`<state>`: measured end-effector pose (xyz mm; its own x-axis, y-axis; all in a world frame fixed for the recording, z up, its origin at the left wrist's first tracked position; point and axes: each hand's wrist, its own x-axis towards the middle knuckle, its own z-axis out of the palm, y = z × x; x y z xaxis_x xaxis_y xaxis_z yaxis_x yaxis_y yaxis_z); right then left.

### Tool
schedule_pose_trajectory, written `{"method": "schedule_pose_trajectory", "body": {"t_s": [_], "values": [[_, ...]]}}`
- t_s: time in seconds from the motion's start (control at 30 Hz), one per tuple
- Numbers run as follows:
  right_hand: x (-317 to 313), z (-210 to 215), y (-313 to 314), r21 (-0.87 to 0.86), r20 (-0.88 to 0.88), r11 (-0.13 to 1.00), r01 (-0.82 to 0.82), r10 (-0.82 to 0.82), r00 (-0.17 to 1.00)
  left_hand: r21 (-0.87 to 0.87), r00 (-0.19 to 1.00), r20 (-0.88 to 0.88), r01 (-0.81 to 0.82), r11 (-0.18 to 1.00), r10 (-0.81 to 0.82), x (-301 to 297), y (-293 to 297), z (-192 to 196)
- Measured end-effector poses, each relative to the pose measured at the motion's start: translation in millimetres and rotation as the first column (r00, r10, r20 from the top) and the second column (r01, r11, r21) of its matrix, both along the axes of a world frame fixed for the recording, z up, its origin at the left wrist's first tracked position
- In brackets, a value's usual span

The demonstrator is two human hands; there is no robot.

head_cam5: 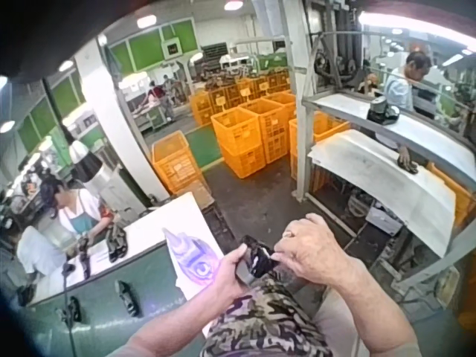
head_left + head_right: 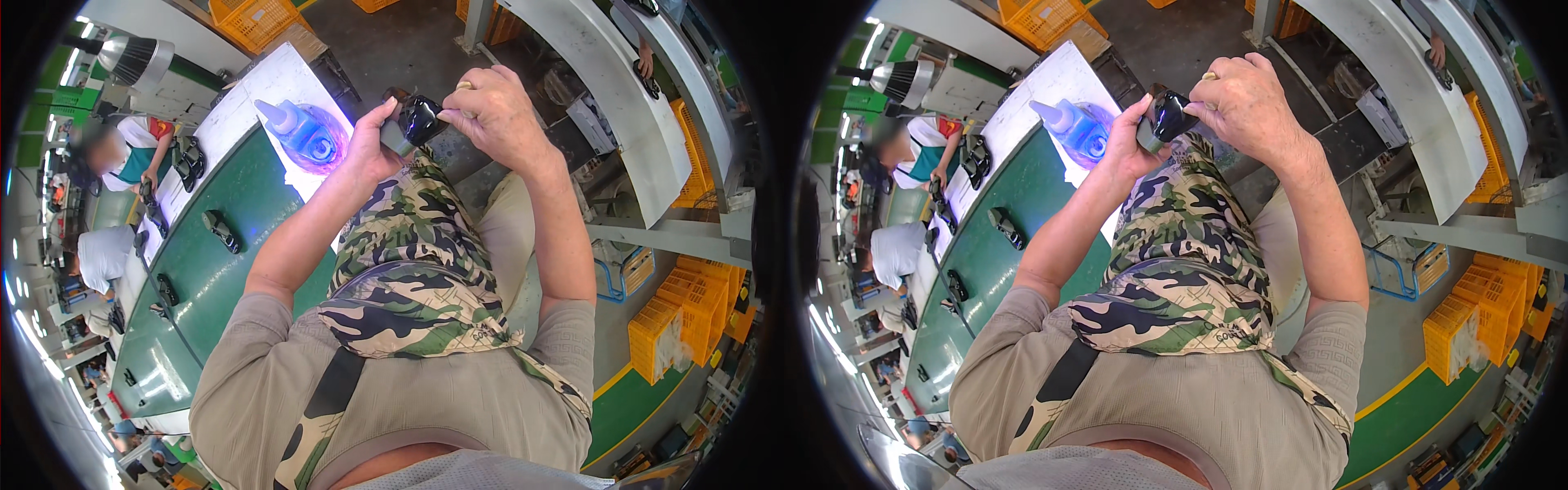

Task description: The person wipes the exterior of black shoes with a small white cloth. They pick up shoes from a green conveyor belt, wipe the surface, and place them onto a metal shelf. The task is performed repeatedly for multiple pairs of shoes.

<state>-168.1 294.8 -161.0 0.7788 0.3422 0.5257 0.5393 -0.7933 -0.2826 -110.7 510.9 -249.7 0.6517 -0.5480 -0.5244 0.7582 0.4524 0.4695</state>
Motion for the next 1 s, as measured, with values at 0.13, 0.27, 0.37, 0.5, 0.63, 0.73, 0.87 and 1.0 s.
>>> {"method": "schedule_pose_trajectory", "body": {"t_s": [0.13,0.27,0.37,0.5,0.63,0.73,0.87,1.0], "values": [[1,-7,-4,0.036,-0.052,0.999,-0.005,0.007,0.999,-0.014,0.997,-0.065,0.034,0.999,-0.034,3,-1,-10],[0,-8,-5,0.024,-0.025,1.000,-0.015,0.016,1.000,0.060,0.996,-0.082,-0.009,0.998,0.014,-2,-7,-4],[1,-11,-5,0.079,-0.034,0.997,-0.024,0.027,0.999,0.106,0.997,-0.077,-0.021,0.994,0.029,-4,-10,-4],[4,-14,-8,0.118,-0.087,0.993,-0.010,0.020,0.996,0.105,0.996,-0.084,0.000,0.994,0.009,-4,-10,-3],[7,-15,-12,0.197,-0.185,0.980,-0.020,0.057,0.981,0.086,0.995,-0.098,0.024,0.996,-0.015,-1,-9,-9],[7,-17,-14,0.237,-0.187,0.972,-0.008,0.054,0.981,0.025,0.987,-0.100,0.128,0.991,-0.125,2,-7,-12],[-2,-11,-18,0.217,-0.066,0.976,0.000,0.014,0.998,-0.098,0.989,-0.131,0.057,0.994,-0.070,1,-6,-15],[-29,-6,0,0.108,0.060,0.993,0.055,-0.062,0.996,-0.161,0.990,-0.143,-0.033,0.986,0.010,5,-3,-14]]}}
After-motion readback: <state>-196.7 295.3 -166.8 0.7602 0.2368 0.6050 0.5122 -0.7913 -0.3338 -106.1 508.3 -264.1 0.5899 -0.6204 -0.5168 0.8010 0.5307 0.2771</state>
